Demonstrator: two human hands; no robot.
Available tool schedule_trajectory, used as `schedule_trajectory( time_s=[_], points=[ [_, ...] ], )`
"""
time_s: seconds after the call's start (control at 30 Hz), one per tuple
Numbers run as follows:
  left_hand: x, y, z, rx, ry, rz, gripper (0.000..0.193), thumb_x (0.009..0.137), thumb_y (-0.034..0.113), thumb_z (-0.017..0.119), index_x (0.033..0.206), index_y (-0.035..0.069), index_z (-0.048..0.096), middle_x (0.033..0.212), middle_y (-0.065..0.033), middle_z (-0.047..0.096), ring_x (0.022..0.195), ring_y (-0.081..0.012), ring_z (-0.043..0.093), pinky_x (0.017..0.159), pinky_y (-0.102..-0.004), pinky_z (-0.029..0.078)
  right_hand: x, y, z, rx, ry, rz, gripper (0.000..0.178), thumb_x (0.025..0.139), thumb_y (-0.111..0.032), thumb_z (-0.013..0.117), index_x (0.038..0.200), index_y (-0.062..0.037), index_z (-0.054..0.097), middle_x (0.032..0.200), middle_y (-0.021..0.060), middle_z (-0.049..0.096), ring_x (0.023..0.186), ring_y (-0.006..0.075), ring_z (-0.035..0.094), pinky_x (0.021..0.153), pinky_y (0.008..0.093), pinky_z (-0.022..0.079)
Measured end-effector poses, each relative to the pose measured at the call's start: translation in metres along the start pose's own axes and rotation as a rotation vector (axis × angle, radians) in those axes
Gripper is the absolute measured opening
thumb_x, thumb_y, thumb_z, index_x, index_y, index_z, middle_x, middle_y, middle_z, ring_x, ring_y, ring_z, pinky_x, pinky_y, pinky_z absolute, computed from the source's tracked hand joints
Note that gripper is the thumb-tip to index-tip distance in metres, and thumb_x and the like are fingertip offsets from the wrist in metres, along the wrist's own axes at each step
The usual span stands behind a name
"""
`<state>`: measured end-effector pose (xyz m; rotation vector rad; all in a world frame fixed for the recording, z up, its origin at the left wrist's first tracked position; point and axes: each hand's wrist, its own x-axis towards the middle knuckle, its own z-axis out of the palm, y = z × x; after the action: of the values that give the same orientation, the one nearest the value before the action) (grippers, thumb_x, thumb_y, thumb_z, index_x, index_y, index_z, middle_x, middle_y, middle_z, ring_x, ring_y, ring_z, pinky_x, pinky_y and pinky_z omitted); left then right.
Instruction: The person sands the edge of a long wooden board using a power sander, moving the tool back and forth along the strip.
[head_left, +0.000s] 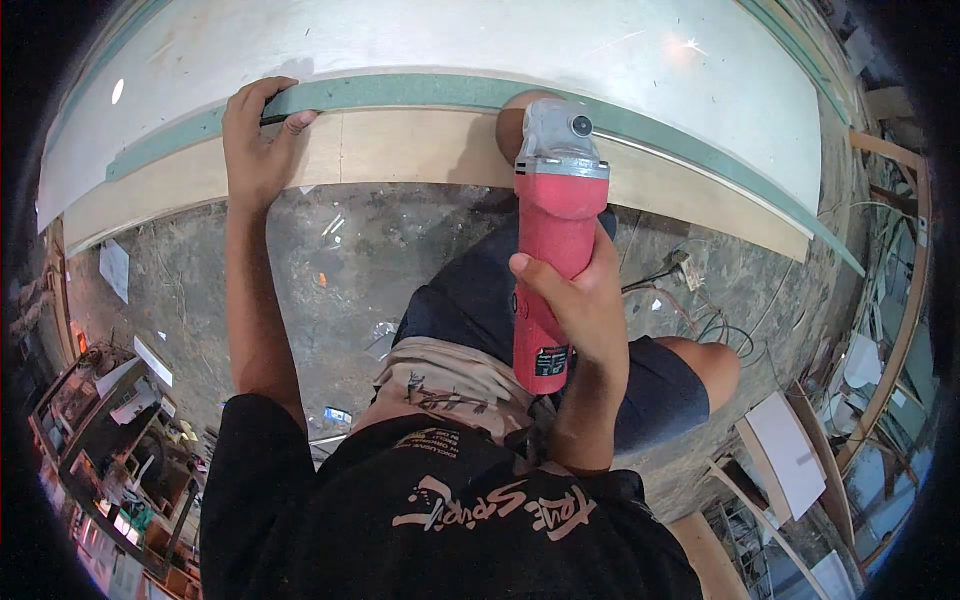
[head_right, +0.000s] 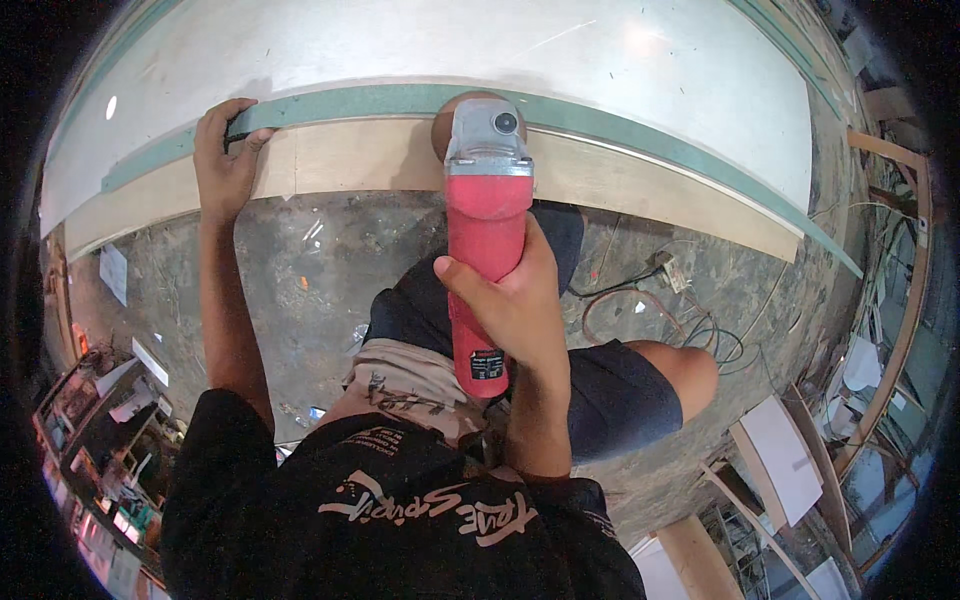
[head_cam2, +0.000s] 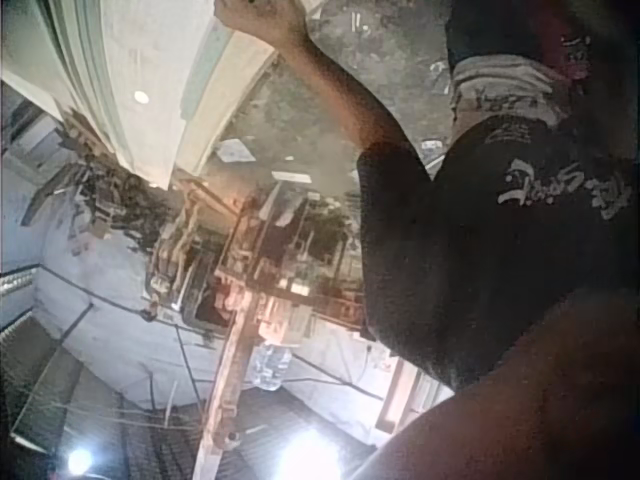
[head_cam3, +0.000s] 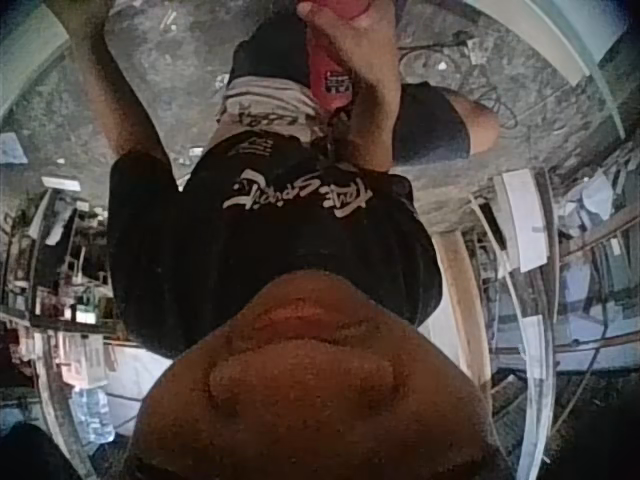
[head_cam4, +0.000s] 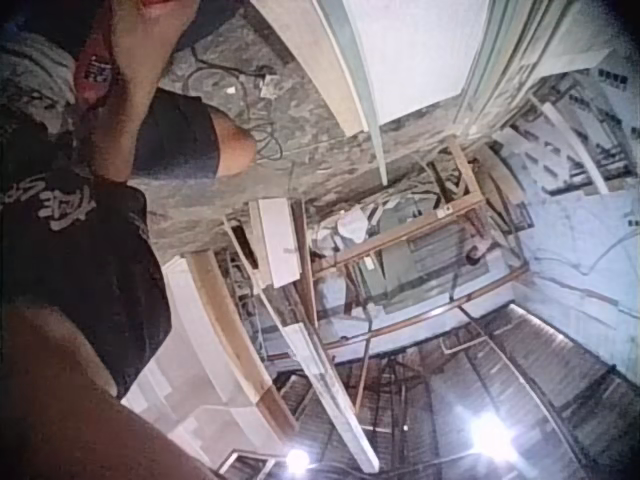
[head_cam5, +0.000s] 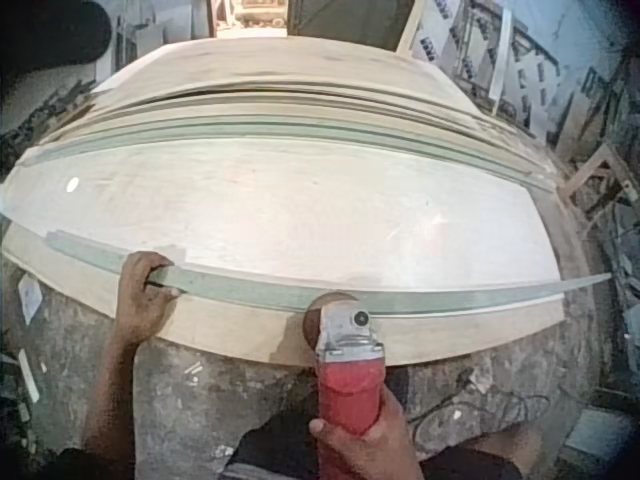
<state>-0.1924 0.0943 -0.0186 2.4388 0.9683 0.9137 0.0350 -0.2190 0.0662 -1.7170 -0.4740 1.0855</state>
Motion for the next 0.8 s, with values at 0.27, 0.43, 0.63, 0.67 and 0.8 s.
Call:
schedule_trajectory(
  time_s=[0.27, 0.43, 0.63, 0.67, 0.8],
  points=[
    [0.0006, -0.0006, 0.0000, -0.031, 0.018, 0.015, 0.042, 0.085, 0.029, 0.086, 0.118, 0.006, 0.071, 0.117, -0.0123, 0.071, 0.111, -0.0334, 0.064, 0.100, -0.0445, 0.049, 0.0005, -0.0007, -0.0015, -0.035, 0.002, -0.013, 0.056, 0.082, -0.023, 0.087, 0.124, 0.0022, 0.061, 0.107, 0.0104, 0.071, 0.095, 0.0176, 0.066, 0.089, 0.0351, 0.054],
    [0.0014, 0.0007, 0.0002, 0.011, 0.017, 0.034, 0.042, 0.084, 0.028, 0.086, 0.117, 0.006, 0.071, 0.116, -0.0121, 0.071, 0.111, -0.0336, 0.064, 0.099, -0.0443, 0.049, 0.0009, 0.0008, -0.0011, -0.013, 0.001, 0.006, 0.053, 0.082, -0.022, 0.087, 0.121, 0.0019, 0.061, 0.105, 0.0101, 0.070, 0.094, 0.0175, 0.066, 0.088, 0.0354, 0.054],
    [-0.0001, -0.0012, 0.0004, 0.002, 0.026, 0.035, 0.043, 0.084, 0.028, 0.087, 0.117, 0.006, 0.071, 0.115, -0.0119, 0.072, 0.111, -0.0335, 0.064, 0.099, -0.0445, 0.049, -0.0003, 0.0002, -0.0004, 0.013, 0.002, 0.032, 0.052, 0.082, -0.021, 0.087, 0.121, 0.0020, 0.061, 0.105, 0.0100, 0.070, 0.093, 0.0171, 0.065, 0.087, 0.0353, 0.054],
    [-0.0003, -0.0011, 0.0002, 0.001, 0.026, 0.035, 0.043, 0.084, 0.028, 0.087, 0.117, 0.006, 0.071, 0.115, -0.0119, 0.072, 0.111, -0.0335, 0.064, 0.099, -0.0445, 0.049, -0.0001, 0.0009, -0.0011, 0.012, 0.002, 0.032, 0.052, 0.082, -0.021, 0.087, 0.121, 0.0020, 0.061, 0.105, 0.0100, 0.070, 0.093, 0.0171, 0.065, 0.087, 0.0353, 0.054],
    [0.0000, 0.0010, 0.0003, 0.006, 0.005, 0.017, 0.042, 0.086, 0.023, 0.086, 0.121, 0.005, 0.070, 0.119, -0.0129, 0.071, 0.114, -0.0330, 0.064, 0.102, -0.0436, 0.049, 0.0004, -0.0024, -0.0015, -0.049, 0.001, 0.000, 0.052, 0.082, -0.021, 0.087, 0.120, 0.0018, 0.062, 0.104, 0.0096, 0.070, 0.092, 0.0165, 0.065, 0.086, 0.0346, 0.054]
  ],
)
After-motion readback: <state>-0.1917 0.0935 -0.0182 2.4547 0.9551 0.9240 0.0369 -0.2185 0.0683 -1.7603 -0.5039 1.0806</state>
